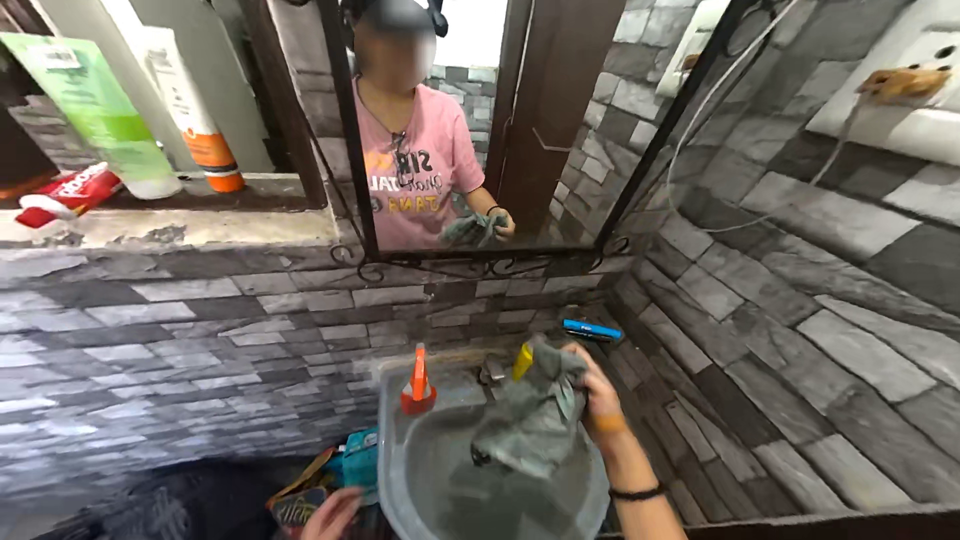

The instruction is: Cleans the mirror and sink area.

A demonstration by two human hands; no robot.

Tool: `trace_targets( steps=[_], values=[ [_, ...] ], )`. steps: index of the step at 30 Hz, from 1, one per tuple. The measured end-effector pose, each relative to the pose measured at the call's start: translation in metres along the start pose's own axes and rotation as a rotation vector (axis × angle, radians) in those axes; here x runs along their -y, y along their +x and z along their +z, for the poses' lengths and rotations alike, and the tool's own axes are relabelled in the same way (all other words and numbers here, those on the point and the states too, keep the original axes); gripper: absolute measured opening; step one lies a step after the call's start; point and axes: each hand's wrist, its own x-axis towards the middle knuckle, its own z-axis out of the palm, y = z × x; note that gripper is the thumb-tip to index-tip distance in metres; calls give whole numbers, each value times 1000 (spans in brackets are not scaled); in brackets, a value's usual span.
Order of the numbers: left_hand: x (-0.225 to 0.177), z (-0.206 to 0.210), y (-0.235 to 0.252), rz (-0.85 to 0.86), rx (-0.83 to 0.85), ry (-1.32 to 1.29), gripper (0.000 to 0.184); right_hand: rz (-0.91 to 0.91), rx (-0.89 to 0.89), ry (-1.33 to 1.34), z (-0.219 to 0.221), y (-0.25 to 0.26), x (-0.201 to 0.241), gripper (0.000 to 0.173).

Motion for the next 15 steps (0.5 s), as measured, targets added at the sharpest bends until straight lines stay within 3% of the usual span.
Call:
trace_targets(
  steps=[4,9,10,12,15],
  values=[
    [-96,66,12,160,255,-8,42,323,-247,252,29,-68,-41,29],
    [-133,139,14,65,526,-56,88,525,-327,354,49,-93,-54,30],
    [-134,149,13,39,523,-101,85,540,-321,377,49,-90,-57,30],
    [-130,164,16,22,462,-177,60,524,-243,364,43,-83,-62,28],
    [-126,171,22,22,377,-226,32,456,53,180,13,-66,-91,43]
  ],
)
